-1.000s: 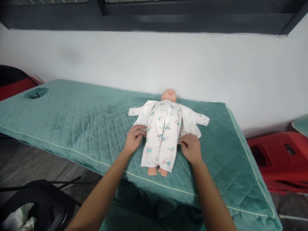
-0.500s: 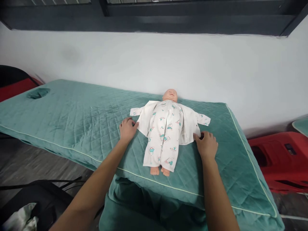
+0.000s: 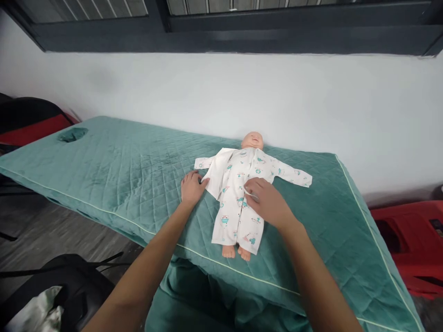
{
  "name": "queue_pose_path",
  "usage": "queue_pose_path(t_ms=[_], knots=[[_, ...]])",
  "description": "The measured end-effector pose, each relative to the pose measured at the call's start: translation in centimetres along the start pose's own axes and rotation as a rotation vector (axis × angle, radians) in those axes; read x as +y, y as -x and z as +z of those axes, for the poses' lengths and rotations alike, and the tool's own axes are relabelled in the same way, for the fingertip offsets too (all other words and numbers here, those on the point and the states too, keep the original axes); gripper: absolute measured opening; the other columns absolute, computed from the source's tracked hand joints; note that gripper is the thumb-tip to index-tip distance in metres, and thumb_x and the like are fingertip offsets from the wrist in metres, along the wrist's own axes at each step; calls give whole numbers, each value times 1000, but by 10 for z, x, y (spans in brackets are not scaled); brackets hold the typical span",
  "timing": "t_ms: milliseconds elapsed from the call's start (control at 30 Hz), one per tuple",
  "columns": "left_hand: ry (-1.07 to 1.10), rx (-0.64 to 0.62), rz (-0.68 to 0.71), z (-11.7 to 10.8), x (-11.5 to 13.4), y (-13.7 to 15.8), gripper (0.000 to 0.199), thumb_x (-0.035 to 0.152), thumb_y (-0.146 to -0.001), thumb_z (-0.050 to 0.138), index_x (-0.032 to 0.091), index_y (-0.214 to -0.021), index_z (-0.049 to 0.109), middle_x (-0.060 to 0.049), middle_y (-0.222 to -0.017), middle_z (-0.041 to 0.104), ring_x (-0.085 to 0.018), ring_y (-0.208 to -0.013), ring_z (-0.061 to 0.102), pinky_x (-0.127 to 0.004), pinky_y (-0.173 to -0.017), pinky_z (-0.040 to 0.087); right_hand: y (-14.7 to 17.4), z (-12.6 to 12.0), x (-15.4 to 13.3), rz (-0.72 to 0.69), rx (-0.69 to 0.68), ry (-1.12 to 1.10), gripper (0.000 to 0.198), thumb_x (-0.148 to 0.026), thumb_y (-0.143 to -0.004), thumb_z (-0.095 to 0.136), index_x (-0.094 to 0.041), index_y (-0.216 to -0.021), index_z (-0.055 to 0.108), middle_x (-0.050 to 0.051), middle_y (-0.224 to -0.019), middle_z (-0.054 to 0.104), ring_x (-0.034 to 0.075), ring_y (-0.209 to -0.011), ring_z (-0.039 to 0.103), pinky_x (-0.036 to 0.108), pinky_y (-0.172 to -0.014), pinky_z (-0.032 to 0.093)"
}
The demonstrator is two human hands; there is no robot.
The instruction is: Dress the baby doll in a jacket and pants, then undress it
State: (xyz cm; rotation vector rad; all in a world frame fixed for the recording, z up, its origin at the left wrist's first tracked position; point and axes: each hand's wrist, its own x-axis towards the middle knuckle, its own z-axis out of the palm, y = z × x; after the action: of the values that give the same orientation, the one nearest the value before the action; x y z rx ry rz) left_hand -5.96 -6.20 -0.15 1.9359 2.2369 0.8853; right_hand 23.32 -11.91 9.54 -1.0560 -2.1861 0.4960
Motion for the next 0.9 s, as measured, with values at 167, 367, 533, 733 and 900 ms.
queue_pose_path(t_ms=[167,367,533,733,900], knots=[[105,-17,8,0,-3,-2,18,34,-90,60,21,-77,61,-12,-135,64,-33,-130,52,-54,-112,36,13,5,0,72,178,-9,13,-31,-97,52,-24,-93,62,8,-106,66,23,-102,63,38,-89,49],[840,16,87,-28,56,-8,18,35,-99,47,22,-88,54,-8,-132,67,-20,-123,61,-44,-110,44,32,18,18,215,255,78,23,-37,-97,54,-23,-80,61,3,-78,65,18,-68,58,34,-64,43],[782,-250,668,-56,115,9,21,35,-96,59,20,-81,61,-9,-147,56,-25,-147,40,-48,-120,35,18,4,33,438,369,-84,36,-49,-95,56,-21,-74,66,2,-64,66,18,-57,60,32,-59,46],[894,-223,574,-45,119,-14,20,39,-92,65,22,-82,69,-8,-136,62,-27,-137,48,-47,-116,39,-61,-19,62,492,464,-57,33,-47,-91,59,-21,-73,67,2,-69,68,17,-66,61,31,-67,46],[928,-228,112,-20,141,-86,16,31,-89,64,20,-98,71,-5,-102,71,-18,-94,64,-31,-86,51,-115,2,77,602,511,-11,35,-53,-85,63,-20,-72,62,2,-67,65,17,-64,56,31,-64,41]])
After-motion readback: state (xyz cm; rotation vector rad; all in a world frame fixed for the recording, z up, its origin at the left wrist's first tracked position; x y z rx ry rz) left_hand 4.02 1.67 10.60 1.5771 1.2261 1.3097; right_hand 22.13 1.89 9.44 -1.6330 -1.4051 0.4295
